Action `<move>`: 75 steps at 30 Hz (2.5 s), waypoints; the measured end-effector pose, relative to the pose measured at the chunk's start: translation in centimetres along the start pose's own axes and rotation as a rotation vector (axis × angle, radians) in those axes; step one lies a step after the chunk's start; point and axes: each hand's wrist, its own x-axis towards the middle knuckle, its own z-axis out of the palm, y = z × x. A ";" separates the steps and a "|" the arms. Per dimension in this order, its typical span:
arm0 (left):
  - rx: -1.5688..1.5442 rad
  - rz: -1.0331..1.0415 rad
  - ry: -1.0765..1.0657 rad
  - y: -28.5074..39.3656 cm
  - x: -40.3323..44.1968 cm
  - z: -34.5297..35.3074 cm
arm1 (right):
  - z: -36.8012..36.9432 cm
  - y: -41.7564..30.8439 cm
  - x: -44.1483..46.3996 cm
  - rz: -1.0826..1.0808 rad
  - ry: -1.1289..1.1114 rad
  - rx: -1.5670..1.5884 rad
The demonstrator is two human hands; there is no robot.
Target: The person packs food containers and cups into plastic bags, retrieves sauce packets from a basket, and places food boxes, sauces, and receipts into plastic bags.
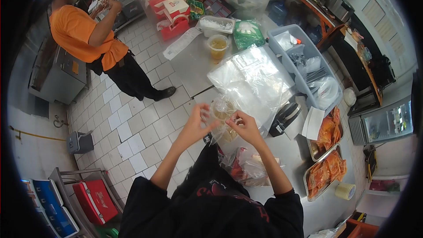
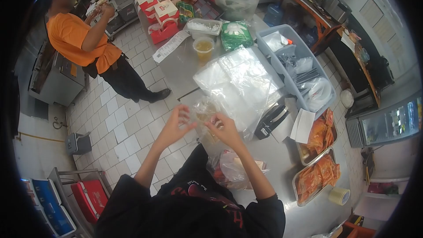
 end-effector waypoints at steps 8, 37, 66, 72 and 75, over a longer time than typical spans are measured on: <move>0.230 0.008 -0.055 -0.4 -5.1 3.1 | 0.3 -0.3 -0.7 0.066 -0.126 0.336; -0.046 0.009 0.204 -2.9 5.5 2.6 | -1.3 -3.4 -1.7 -0.310 0.096 -0.256; 0.320 0.100 -0.060 3.8 2.8 3.7 | -2.5 -6.6 -4.0 -0.253 -0.131 -0.487; -0.355 -0.270 -0.309 1.4 2.4 2.9 | -2.6 -7.1 -4.2 -0.234 -0.158 -0.440; -0.524 -0.220 -0.396 1.2 1.6 2.0 | -2.5 -7.4 -4.1 -0.219 -0.118 -0.460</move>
